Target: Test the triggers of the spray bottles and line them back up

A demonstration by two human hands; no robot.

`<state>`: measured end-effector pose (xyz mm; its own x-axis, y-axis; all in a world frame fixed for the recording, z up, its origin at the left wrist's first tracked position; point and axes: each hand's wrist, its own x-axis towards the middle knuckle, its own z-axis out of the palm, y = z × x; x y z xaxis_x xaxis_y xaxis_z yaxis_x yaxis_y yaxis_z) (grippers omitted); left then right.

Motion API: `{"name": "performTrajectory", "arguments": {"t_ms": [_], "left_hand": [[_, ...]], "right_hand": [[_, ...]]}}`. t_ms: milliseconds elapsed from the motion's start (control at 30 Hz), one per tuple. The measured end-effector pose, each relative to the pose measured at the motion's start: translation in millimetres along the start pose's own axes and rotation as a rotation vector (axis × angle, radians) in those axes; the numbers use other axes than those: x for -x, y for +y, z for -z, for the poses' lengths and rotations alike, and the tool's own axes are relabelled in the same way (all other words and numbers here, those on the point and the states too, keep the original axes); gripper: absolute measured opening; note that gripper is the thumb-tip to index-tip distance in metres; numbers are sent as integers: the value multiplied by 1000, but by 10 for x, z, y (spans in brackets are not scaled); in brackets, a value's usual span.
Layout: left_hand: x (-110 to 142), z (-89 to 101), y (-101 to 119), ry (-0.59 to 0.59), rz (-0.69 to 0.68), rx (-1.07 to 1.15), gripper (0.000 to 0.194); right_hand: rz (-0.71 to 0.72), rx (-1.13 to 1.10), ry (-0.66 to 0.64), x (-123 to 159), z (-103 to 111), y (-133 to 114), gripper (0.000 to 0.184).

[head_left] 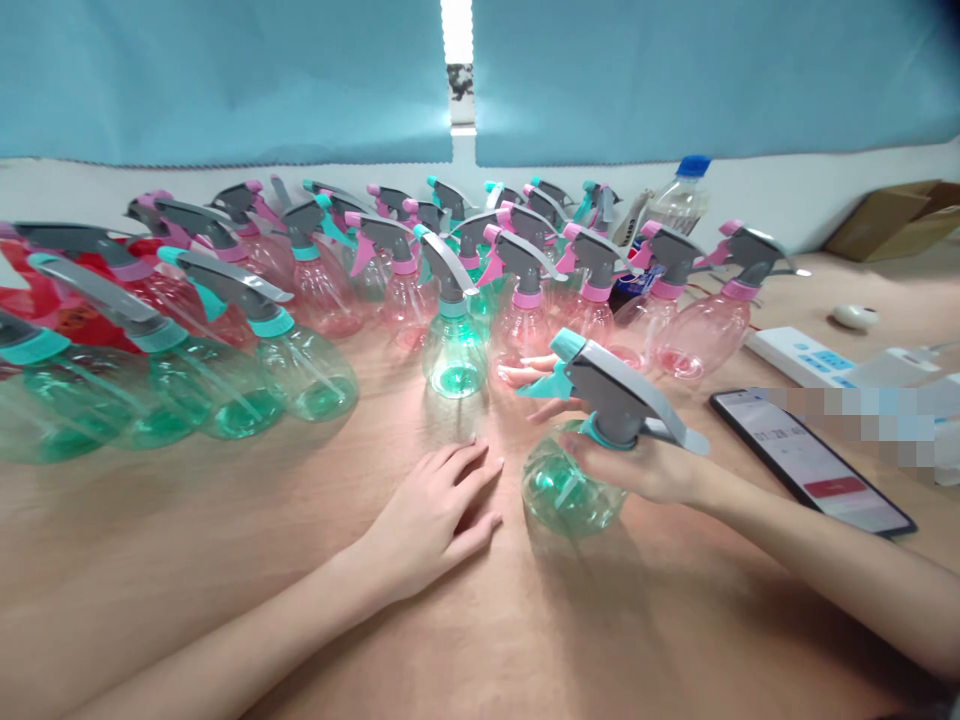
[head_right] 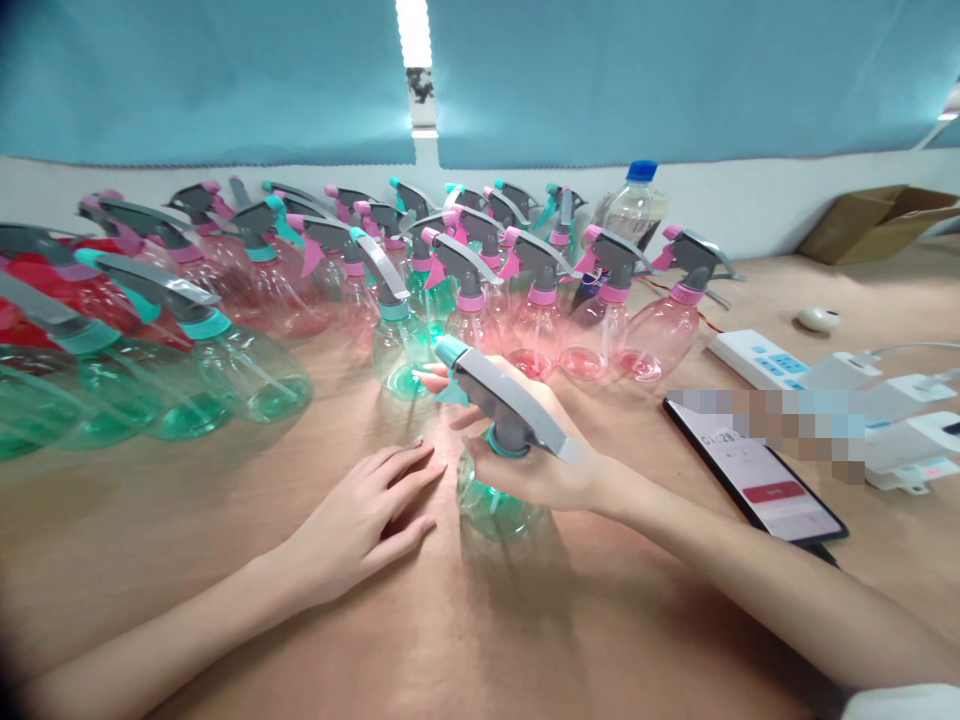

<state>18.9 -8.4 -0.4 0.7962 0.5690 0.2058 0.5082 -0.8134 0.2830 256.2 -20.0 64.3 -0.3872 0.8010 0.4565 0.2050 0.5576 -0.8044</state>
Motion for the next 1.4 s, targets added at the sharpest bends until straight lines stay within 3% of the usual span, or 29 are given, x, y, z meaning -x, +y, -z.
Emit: {"name": "performTrajectory", "arguments": {"t_ms": [800,1133,1400], "left_hand": [[4,-7,-5,-4,-1,-16,43],[8,7,-5,-20,4,-25,41],[12,-1,-8,-14,2,-32,43]], "right_hand": [[-9,-17,31,-15,-10,-34,51],[-10,22,39,-11,5,-67,22],[-44,-75,62,-14,-12,-37,26]]}}
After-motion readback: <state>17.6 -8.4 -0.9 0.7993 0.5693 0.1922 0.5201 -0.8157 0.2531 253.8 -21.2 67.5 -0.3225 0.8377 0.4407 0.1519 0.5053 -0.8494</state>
